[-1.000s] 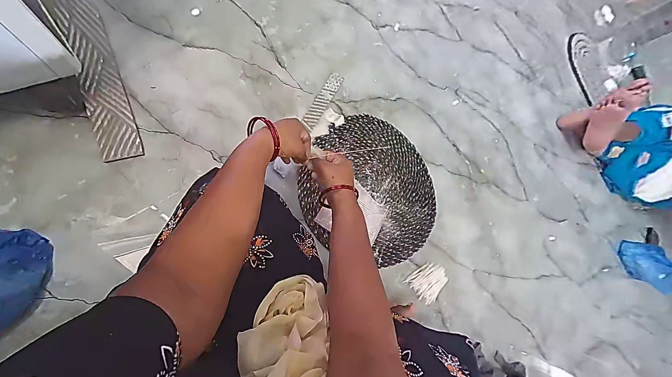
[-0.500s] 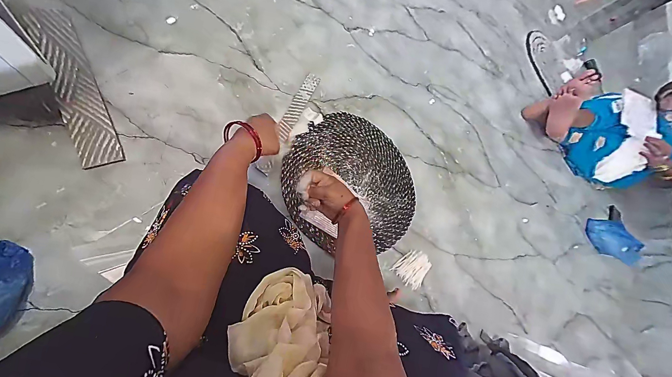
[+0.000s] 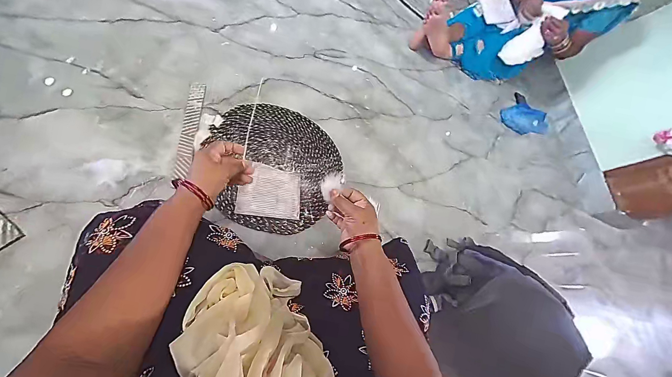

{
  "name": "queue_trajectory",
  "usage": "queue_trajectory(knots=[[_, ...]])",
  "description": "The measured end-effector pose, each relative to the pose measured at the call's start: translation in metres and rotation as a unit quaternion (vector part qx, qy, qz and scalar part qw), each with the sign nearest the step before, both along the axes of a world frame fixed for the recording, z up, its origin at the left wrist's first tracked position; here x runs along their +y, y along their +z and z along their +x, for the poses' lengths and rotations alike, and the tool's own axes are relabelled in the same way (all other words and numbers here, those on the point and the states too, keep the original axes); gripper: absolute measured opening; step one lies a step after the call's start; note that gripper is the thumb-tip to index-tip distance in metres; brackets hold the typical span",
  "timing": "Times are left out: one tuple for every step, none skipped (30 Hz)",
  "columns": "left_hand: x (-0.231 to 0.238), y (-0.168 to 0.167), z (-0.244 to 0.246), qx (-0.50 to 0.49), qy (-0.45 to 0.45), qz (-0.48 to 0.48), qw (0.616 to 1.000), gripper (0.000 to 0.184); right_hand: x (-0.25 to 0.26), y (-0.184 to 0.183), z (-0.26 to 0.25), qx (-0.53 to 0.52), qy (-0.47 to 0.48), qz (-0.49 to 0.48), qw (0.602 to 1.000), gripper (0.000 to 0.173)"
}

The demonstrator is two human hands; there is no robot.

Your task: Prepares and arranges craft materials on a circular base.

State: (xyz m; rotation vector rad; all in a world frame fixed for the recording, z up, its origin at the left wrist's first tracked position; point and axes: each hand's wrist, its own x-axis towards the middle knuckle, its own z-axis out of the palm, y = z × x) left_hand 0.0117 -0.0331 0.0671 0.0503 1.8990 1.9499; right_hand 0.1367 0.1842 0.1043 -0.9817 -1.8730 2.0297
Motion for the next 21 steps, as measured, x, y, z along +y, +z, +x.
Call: queue_trajectory(knots=[[0.011,0.004,0.012,-0.014,-0.003,0.026,1.000,0.047,0.001,-0.004,0.003,0.020,-0.028,-0.019,0.999,0.001],[0.022,0.007,0.023,-0.037,0.001,0.067,0.997,0.050,0.001,-0.007,0.004,0.036,-0.047,-0.039,0.997,0.001],[0.032,0.006,0.033,-0.069,0.004,0.122,0.990,0.044,-0.001,-0.010,0.003,0.043,-0.061,-0.058,0.996,0.003],[0.041,0.004,0.042,-0.102,0.010,0.179,0.978,0.031,-0.003,-0.013,0.001,0.041,-0.068,-0.074,0.994,0.004],[0.050,0.001,0.050,-0.138,0.018,0.222,0.965,0.026,-0.006,-0.015,-0.001,0.034,-0.068,-0.080,0.994,0.005],[0.058,-0.002,0.057,-0.171,0.026,0.245,0.954,0.029,-0.008,-0.017,-0.003,0.024,-0.063,-0.082,0.994,0.006],[0.064,-0.006,0.061,-0.198,0.040,0.254,0.946,0.031,-0.010,-0.020,-0.005,0.018,-0.058,-0.081,0.995,0.008],[0.069,-0.011,0.065,-0.217,0.048,0.257,0.940,0.032,-0.010,-0.024,-0.007,0.015,-0.058,-0.074,0.995,0.008],[0.072,-0.015,0.066,-0.224,0.050,0.260,0.938,0.031,-0.010,-0.028,-0.009,0.014,-0.058,-0.066,0.996,0.008],[0.072,-0.018,0.065,-0.225,0.045,0.261,0.938,0.032,-0.010,-0.031,-0.011,0.015,-0.054,-0.056,0.997,0.009],[0.072,-0.021,0.064,-0.222,0.035,0.257,0.940,0.034,-0.011,-0.033,-0.013,0.014,-0.047,-0.046,0.998,0.009],[0.071,-0.025,0.062,-0.213,0.017,0.251,0.944,0.034,-0.013,-0.035,-0.014,0.013,-0.034,-0.032,0.999,0.010],[0.071,-0.030,0.059,-0.202,0.006,0.246,0.948,0.032,-0.015,-0.037,-0.015,0.010,-0.018,-0.016,1.000,0.011],[0.071,-0.034,0.058,-0.191,0.001,0.244,0.951,0.030,-0.018,-0.039,-0.017,0.005,-0.002,0.004,1.000,0.011],[0.072,-0.038,0.057,-0.182,0.002,0.246,0.952,0.026,-0.020,-0.042,-0.018,-0.001,0.016,0.032,0.999,0.012],[0.074,-0.040,0.057,-0.176,0.004,0.246,0.953,0.024,-0.023,-0.045,-0.019,-0.006,0.033,0.060,0.998,0.014],[0.075,-0.040,0.058,-0.172,0.009,0.241,0.955,0.023,-0.026,-0.048,-0.020,-0.013,0.049,0.086,0.995,0.015],[0.077,-0.040,0.059,-0.174,0.019,0.236,0.956,0.022,-0.028,-0.049,-0.021,-0.024,0.065,0.103,0.992,0.017],[0.077,-0.039,0.058,-0.175,0.028,0.229,0.957,0.020,-0.031,-0.050,-0.021,-0.034,0.075,0.110,0.990,0.018],[0.077,-0.038,0.058,-0.175,0.032,0.218,0.959,0.018,-0.033,-0.052,-0.022,-0.039,0.077,0.109,0.990,0.018],[0.076,-0.037,0.057,-0.176,0.033,0.206,0.962,0.017,-0.034,-0.053,-0.023,-0.040,0.073,0.098,0.992,0.020]])
